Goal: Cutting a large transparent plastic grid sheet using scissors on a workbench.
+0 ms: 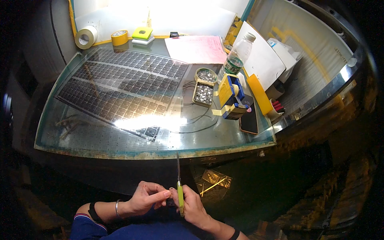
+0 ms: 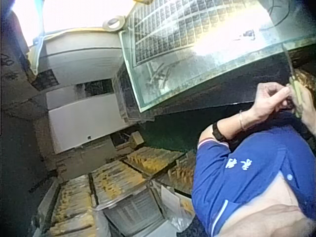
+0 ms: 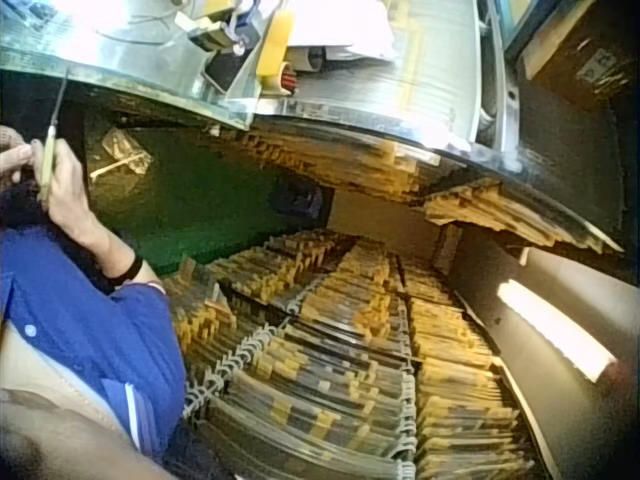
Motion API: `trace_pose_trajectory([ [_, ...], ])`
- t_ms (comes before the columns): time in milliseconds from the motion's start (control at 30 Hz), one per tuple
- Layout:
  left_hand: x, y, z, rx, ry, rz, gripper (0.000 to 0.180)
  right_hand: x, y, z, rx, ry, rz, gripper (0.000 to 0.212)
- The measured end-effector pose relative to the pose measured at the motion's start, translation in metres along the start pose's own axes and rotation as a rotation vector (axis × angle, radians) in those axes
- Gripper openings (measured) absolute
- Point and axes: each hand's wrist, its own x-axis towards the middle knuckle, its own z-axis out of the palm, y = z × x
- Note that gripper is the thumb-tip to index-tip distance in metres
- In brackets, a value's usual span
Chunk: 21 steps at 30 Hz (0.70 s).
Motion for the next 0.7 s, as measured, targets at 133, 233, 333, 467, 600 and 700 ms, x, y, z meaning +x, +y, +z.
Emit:
trace_pose_trajectory([
  [133,0.001,-0.001,0.000,-0.005,-0.012,0.005,0.016,0.000,0.001,0.000,0.008,0.013,-0.007,0.033],
  [233,0.002,-0.002,0.000,0.009,-0.008,0.000,0.016,0.000,0.003,0.001,0.019,0.020,-0.024,0.032],
  [333,0.003,-0.004,0.000,0.014,-0.025,0.012,0.017,0.000,0.002,0.001,0.032,0.022,-0.028,0.031],
  [467,0.004,-0.004,0.000,0.042,-0.016,0.022,0.018,-0.001,0.003,0.001,0.034,0.028,0.001,0.030],
  [600,0.003,-0.006,0.001,0.102,-0.035,-0.002,0.019,0.003,0.010,0.000,0.008,0.054,-0.034,0.029],
  [700,0.003,-0.012,0.003,0.103,-0.054,-0.012,0.020,0.006,0.005,-0.002,-0.059,0.112,-0.103,0.029],
])
